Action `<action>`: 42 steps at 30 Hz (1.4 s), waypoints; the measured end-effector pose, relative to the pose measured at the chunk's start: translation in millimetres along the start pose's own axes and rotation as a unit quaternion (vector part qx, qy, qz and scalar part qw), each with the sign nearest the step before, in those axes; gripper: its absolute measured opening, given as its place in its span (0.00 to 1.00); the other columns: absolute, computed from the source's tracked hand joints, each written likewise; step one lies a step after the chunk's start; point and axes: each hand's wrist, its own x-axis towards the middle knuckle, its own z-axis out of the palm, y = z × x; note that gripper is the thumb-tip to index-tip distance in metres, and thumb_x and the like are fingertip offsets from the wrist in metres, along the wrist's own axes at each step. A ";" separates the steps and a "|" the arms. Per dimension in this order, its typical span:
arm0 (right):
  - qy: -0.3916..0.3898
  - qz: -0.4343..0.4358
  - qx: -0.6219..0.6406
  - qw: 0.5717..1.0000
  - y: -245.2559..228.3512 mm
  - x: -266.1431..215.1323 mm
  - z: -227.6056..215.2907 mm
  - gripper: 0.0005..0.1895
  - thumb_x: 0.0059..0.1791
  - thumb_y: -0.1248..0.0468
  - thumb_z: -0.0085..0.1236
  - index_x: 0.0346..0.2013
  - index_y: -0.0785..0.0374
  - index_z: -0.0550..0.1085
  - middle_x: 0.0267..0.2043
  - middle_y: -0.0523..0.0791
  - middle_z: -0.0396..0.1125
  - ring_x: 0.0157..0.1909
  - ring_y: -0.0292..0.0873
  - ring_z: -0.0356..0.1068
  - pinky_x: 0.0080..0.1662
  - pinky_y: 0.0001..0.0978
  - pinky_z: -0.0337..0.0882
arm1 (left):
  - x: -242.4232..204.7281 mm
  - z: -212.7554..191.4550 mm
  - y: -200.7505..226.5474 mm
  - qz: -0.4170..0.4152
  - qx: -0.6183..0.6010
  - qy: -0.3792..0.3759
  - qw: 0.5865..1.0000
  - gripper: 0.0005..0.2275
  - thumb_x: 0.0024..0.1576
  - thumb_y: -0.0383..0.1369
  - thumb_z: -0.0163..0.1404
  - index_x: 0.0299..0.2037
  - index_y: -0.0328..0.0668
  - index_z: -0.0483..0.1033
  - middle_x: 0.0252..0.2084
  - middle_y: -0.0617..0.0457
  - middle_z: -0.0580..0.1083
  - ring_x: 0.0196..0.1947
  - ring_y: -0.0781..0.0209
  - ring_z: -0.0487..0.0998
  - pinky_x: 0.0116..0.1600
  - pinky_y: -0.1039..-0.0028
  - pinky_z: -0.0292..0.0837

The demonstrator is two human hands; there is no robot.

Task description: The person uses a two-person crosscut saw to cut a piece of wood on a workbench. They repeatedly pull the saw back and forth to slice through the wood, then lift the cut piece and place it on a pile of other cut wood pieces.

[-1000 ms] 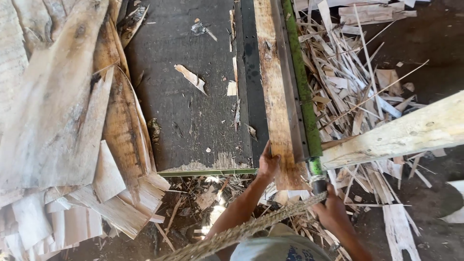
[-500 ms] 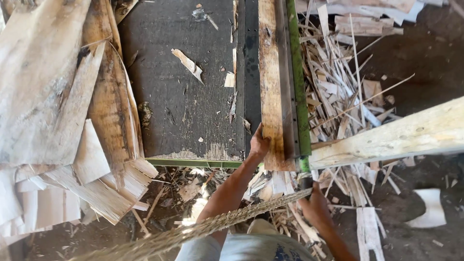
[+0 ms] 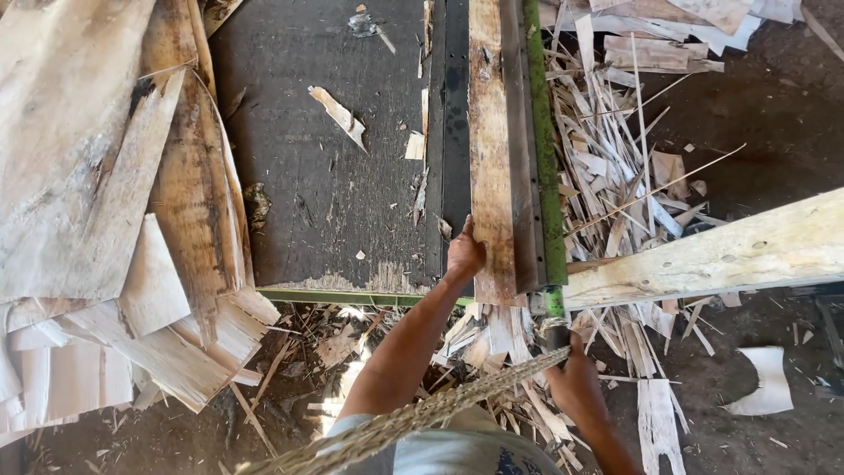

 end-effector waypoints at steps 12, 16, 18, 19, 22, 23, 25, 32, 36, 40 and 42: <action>0.021 0.013 -0.020 0.999 -72.4 -63.5 -58.2 0.31 0.52 0.58 0.60 0.67 0.60 0.61 0.42 0.56 0.75 0.27 0.48 0.72 0.26 0.40 0.75 | -12.5 -43.4 32.6 -0.022 0.010 -0.027 0.999 0.38 0.62 0.35 0.50 0.79 0.50 0.38 0.45 0.40 0.80 0.37 0.49 0.83 0.40 0.64 0.83; 0.035 -0.113 -0.052 0.992 55.5 55.5 31.2 0.25 0.56 0.61 0.53 0.65 0.67 0.59 0.41 0.53 0.72 0.23 0.47 0.68 0.21 0.35 0.69 | -7.7 -36.3 28.5 -0.030 0.004 -0.036 0.999 0.37 0.64 0.35 0.49 0.79 0.51 0.37 0.44 0.41 0.80 0.34 0.54 0.83 0.34 0.68 0.82; 0.046 -0.196 -0.069 0.977 191.0 154.0 113.8 0.21 0.60 0.63 0.49 0.63 0.71 0.59 0.40 0.52 0.69 0.21 0.46 0.65 0.17 0.31 0.64 | -9.3 -35.0 30.7 -0.033 -0.013 -0.042 0.998 0.36 0.64 0.29 0.46 0.80 0.51 0.36 0.45 0.42 0.82 0.33 0.53 0.82 0.32 0.66 0.81; 0.045 -0.196 -0.071 0.977 163.3 124.9 107.1 0.21 0.60 0.63 0.49 0.63 0.71 0.59 0.40 0.52 0.69 0.21 0.46 0.65 0.17 0.31 0.64 | -19.0 -21.6 24.6 -0.035 -0.015 -0.043 0.998 0.36 0.64 0.29 0.46 0.80 0.51 0.36 0.45 0.42 0.82 0.33 0.53 0.82 0.32 0.66 0.81; 0.023 0.035 -0.114 0.993 81.7 96.3 89.9 0.45 0.47 0.70 0.56 0.75 0.65 0.45 0.35 0.52 0.73 0.24 0.46 0.69 0.19 0.32 0.65 | -2.0 -25.9 19.4 -0.024 -0.038 0.003 0.999 0.37 0.61 0.28 0.47 0.79 0.54 0.39 0.49 0.42 0.80 0.32 0.53 0.82 0.33 0.65 0.81; 0.030 -0.050 -0.057 0.997 79.4 99.4 81.6 0.43 0.46 0.69 0.54 0.73 0.67 0.47 0.33 0.53 0.73 0.22 0.45 0.71 0.18 0.31 0.69 | 6.3 -36.2 19.8 -0.013 -0.046 0.028 0.998 0.37 0.60 0.29 0.49 0.78 0.53 0.43 0.48 0.40 0.80 0.32 0.53 0.81 0.34 0.65 0.80; 0.042 -0.103 0.007 0.994 97.5 61.8 65.6 0.42 0.44 0.69 0.52 0.71 0.70 0.49 0.32 0.53 0.73 0.19 0.44 0.73 0.16 0.31 0.72 | -13.9 -16.7 2.6 -0.001 -0.047 0.022 0.999 0.36 0.59 0.30 0.51 0.77 0.53 0.46 0.48 0.38 0.80 0.32 0.54 0.81 0.36 0.65 0.80; 0.019 -0.061 0.021 0.998 42.0 36.2 14.7 0.24 0.50 0.64 0.56 0.58 0.68 0.65 0.36 0.55 0.75 0.27 0.47 0.72 0.25 0.38 0.72 | -95.4 -91.9 -24.8 0.032 -0.151 0.031 0.988 0.31 0.57 0.26 0.47 0.74 0.43 0.56 0.40 0.39 0.81 0.20 0.63 0.73 0.20 0.74 0.71; -0.003 -0.080 -0.046 0.996 34.7 22.4 -4.1 0.28 0.50 0.55 0.58 0.62 0.62 0.64 0.36 0.54 0.73 0.26 0.45 0.70 0.28 0.42 0.78 | -150.6 -86.0 -69.9 0.004 -0.391 -0.058 0.919 0.26 0.55 0.23 0.47 0.67 0.36 0.68 0.43 0.54 0.81 0.16 0.70 0.68 0.15 0.79 0.64; -0.065 -0.140 0.407 0.900 67.4 22.2 5.6 0.31 0.48 0.52 0.51 0.62 0.63 0.66 0.31 0.56 0.70 0.25 0.47 0.70 0.28 0.45 0.74 | -171.7 -60.0 -103.4 -0.029 -0.396 -0.102 0.912 0.22 0.66 0.29 0.55 0.69 0.31 0.66 0.48 0.58 0.78 0.42 0.79 0.80 0.47 0.89 0.77; -0.193 -0.124 0.678 0.698 78.7 17.4 29.6 0.34 0.46 0.43 0.50 0.58 0.60 0.63 0.35 0.53 0.72 0.29 0.50 0.73 0.33 0.46 0.78 | -158.7 -21.5 -126.2 -0.004 -0.472 -0.094 0.876 0.20 0.61 0.25 0.56 0.63 0.31 0.67 0.45 0.44 0.79 0.39 0.60 0.81 0.47 0.71 0.84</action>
